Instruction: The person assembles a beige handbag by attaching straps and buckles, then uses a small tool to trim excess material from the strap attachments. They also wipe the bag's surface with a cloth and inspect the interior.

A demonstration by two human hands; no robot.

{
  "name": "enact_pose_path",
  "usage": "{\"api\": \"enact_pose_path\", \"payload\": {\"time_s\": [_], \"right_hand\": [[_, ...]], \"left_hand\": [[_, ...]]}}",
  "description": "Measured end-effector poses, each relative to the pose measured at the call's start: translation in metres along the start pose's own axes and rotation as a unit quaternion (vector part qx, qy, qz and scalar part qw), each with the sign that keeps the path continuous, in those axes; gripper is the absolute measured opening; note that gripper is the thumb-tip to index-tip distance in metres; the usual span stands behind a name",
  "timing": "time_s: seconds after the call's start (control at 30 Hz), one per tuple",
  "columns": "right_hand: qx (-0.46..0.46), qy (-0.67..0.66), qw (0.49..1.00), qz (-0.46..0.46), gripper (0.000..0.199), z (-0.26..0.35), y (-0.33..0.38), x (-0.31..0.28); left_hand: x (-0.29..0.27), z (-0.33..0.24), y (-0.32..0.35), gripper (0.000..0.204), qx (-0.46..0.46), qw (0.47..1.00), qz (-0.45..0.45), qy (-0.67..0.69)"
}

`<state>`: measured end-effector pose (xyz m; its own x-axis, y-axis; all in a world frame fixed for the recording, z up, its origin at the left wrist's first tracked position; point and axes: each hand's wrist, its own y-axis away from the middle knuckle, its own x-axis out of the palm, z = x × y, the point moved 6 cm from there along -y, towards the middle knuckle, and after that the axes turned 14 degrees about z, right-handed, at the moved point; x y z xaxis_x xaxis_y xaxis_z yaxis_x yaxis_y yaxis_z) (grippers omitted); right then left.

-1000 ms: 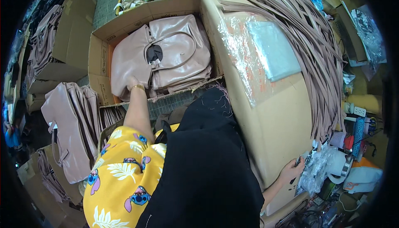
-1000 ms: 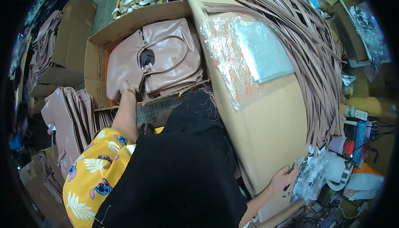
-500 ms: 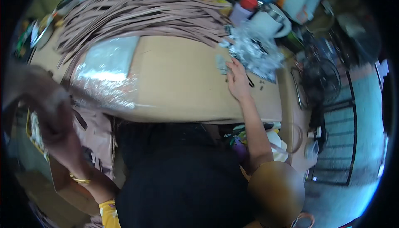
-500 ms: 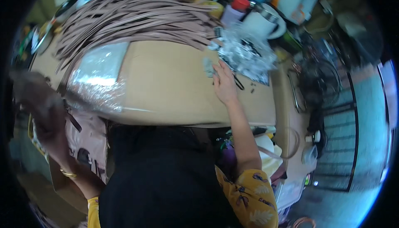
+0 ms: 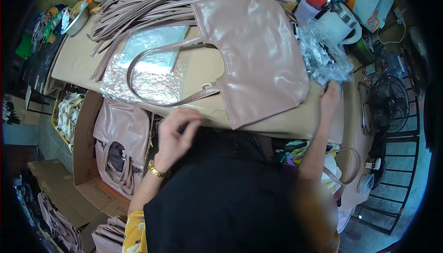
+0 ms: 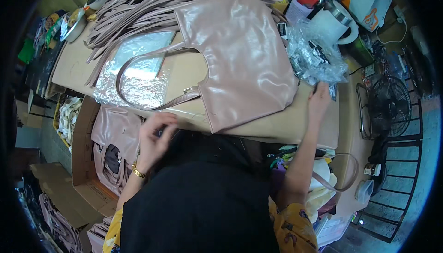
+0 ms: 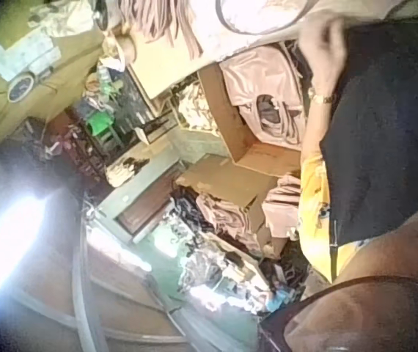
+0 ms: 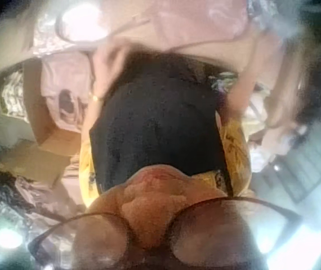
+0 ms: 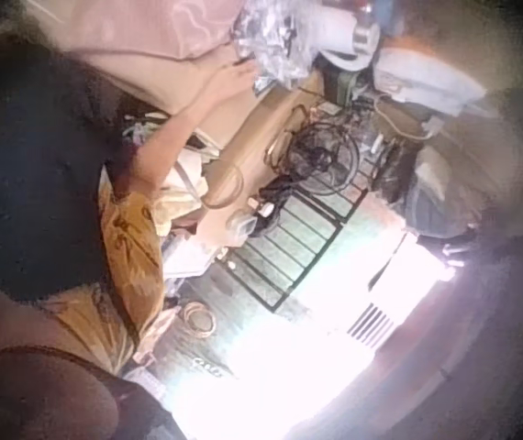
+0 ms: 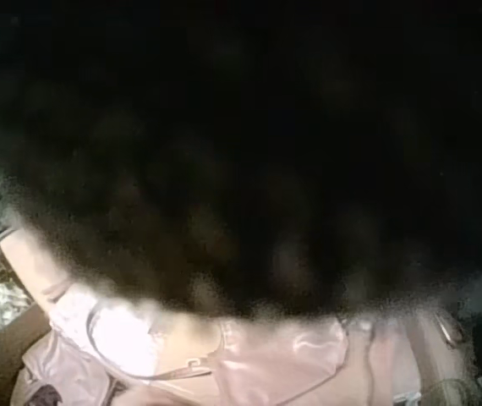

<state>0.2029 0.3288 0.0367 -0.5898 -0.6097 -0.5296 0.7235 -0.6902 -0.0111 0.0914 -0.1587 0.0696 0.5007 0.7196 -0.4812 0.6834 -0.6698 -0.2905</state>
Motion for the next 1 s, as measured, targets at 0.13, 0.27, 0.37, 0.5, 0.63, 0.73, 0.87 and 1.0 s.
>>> {"api": "enact_pose_path", "payload": {"time_s": [0.13, 0.27, 0.37, 0.5, 0.63, 0.73, 0.87, 1.0], "right_hand": [[-0.157, -0.081, 0.977, 0.122, 0.029, 0.091, 0.069, 0.053], [-0.159, -0.029, 0.963, 0.217, 0.035, 0.133, 0.104, 0.129], [-0.254, 0.034, 0.958, 0.129, 0.036, 0.099, 0.102, 0.160], [-0.234, 0.065, 0.958, 0.154, 0.032, 0.108, 0.109, 0.163], [-0.221, -0.011, 0.964, 0.149, 0.031, 0.098, 0.108, 0.166], [-0.196, -0.070, 0.964, 0.165, 0.032, 0.097, 0.108, 0.165], [-0.195, -0.051, 0.942, 0.268, 0.031, 0.119, 0.122, 0.155], [-0.223, 0.073, 0.911, 0.338, 0.028, 0.141, 0.150, 0.153]], "left_hand": [[0.010, 0.005, 0.000, 0.015, -0.045, 0.999, -0.025, 0.008], [0.049, -0.010, -0.034, 0.033, -0.008, 0.995, 0.087, 0.050], [0.062, -0.003, -0.049, 0.046, 0.046, 0.985, 0.169, -0.009], [0.060, 0.004, -0.058, 0.047, 0.017, 0.984, 0.168, 0.054], [0.071, 0.016, -0.060, 0.015, -0.036, 0.986, 0.161, 0.000], [0.071, 0.033, -0.045, 0.008, -0.026, 0.994, 0.098, 0.034], [0.075, 0.050, -0.029, 0.013, -0.066, 0.967, 0.067, 0.238], [0.076, 0.049, -0.030, 0.012, -0.121, 0.927, 0.078, 0.347]]}}
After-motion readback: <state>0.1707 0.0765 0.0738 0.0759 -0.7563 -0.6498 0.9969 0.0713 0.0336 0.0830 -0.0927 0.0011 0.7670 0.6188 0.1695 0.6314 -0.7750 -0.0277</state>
